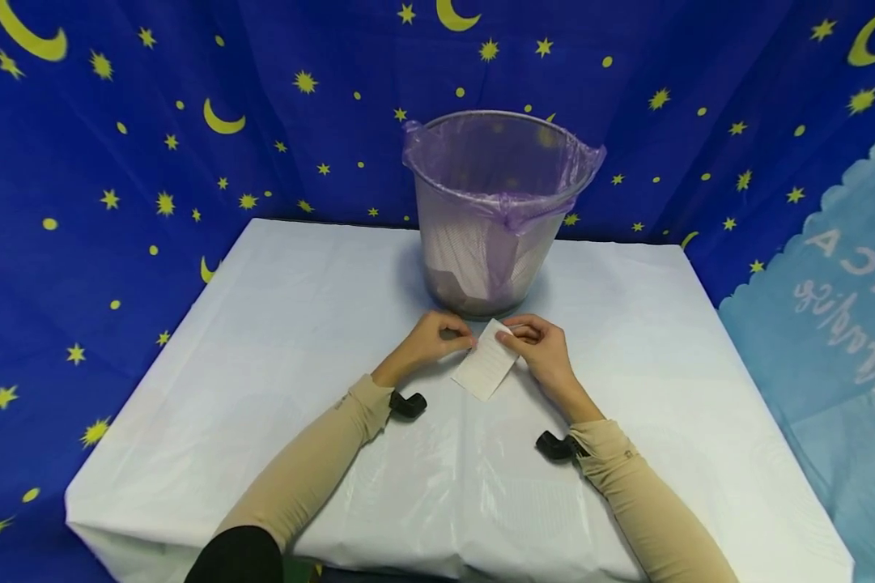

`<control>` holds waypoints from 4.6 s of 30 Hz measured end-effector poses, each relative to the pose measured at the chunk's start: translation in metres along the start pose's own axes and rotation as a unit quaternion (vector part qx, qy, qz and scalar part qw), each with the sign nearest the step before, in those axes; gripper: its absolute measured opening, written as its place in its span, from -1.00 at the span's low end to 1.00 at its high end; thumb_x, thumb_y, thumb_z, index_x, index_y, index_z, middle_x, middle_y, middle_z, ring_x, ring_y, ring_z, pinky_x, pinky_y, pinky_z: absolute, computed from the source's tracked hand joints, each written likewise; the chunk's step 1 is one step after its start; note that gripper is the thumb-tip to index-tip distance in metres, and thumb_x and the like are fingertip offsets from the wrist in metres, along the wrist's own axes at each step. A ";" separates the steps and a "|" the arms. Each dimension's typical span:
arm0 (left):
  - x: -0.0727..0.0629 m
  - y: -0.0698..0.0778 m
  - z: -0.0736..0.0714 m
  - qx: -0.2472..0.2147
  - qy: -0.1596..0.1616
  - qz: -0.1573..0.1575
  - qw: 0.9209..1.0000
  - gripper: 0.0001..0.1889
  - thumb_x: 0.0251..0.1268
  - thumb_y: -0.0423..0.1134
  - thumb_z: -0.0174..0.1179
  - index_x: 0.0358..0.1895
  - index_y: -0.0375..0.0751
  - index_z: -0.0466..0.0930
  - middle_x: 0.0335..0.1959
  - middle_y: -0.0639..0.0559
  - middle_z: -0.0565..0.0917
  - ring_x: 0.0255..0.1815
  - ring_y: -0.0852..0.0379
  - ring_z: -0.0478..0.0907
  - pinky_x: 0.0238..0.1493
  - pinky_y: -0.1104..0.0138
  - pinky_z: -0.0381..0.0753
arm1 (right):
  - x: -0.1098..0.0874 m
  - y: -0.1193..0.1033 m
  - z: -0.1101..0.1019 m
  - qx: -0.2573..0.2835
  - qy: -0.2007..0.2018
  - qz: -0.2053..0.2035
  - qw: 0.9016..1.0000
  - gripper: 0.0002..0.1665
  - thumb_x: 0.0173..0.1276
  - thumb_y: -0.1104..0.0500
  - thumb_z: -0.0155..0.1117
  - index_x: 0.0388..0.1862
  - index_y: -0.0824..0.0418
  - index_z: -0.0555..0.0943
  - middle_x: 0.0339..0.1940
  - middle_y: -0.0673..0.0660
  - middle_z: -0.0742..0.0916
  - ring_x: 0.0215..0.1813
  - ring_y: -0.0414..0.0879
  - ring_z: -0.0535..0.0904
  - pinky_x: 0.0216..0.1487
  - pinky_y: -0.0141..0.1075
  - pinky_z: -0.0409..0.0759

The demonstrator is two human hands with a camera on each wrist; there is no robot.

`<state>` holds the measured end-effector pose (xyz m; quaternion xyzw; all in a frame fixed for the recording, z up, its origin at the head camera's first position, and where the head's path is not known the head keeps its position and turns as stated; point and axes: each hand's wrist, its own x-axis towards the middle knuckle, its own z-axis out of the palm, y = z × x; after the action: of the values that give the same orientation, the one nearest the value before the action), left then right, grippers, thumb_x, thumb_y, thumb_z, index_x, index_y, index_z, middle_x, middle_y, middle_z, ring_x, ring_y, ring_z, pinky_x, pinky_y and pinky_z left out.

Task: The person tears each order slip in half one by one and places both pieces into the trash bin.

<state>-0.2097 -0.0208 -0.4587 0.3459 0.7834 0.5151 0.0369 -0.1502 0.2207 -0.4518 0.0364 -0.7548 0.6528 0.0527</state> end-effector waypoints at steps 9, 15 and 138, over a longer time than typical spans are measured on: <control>-0.001 0.003 0.007 -0.026 -0.010 -0.014 1.000 -0.91 0.28 -0.32 0.49 -0.28 -0.29 0.84 -0.30 -0.11 0.83 -0.28 0.19 0.67 -0.11 0.37 0.64 | -0.002 -0.002 0.006 0.019 0.043 -0.008 0.999 -0.57 0.37 0.23 0.54 0.13 0.42 0.67 -0.32 -0.08 0.82 -0.24 -0.28 0.75 -0.18 -0.49 0.66; -0.001 0.005 0.004 -0.062 0.011 -0.035 0.997 -0.90 0.33 -0.29 0.46 -0.26 -0.27 0.83 -0.26 -0.09 0.81 -0.25 0.17 0.66 -0.08 0.35 0.63 | -0.002 -0.004 0.004 0.000 0.033 0.006 0.999 -0.50 0.39 0.21 0.53 0.24 0.34 0.65 -0.37 -0.11 0.80 -0.28 -0.27 0.73 -0.21 -0.49 0.63; 0.014 0.057 -0.006 -0.095 0.045 -0.003 0.994 -0.95 0.37 -0.37 0.41 -0.23 -0.30 0.80 -0.26 -0.06 0.80 -0.18 0.06 0.74 -0.01 0.23 0.73 | -0.011 -0.089 0.006 -0.160 -0.089 -0.120 0.976 -0.89 0.44 0.30 0.43 -0.15 0.36 0.74 -0.20 0.31 0.81 -0.06 0.07 0.70 0.22 0.18 0.60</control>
<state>-0.1939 -0.0041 -0.4047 0.3150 0.7327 0.6022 0.0358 -0.1284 0.2013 -0.3665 0.1756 -0.8413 0.5066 0.0682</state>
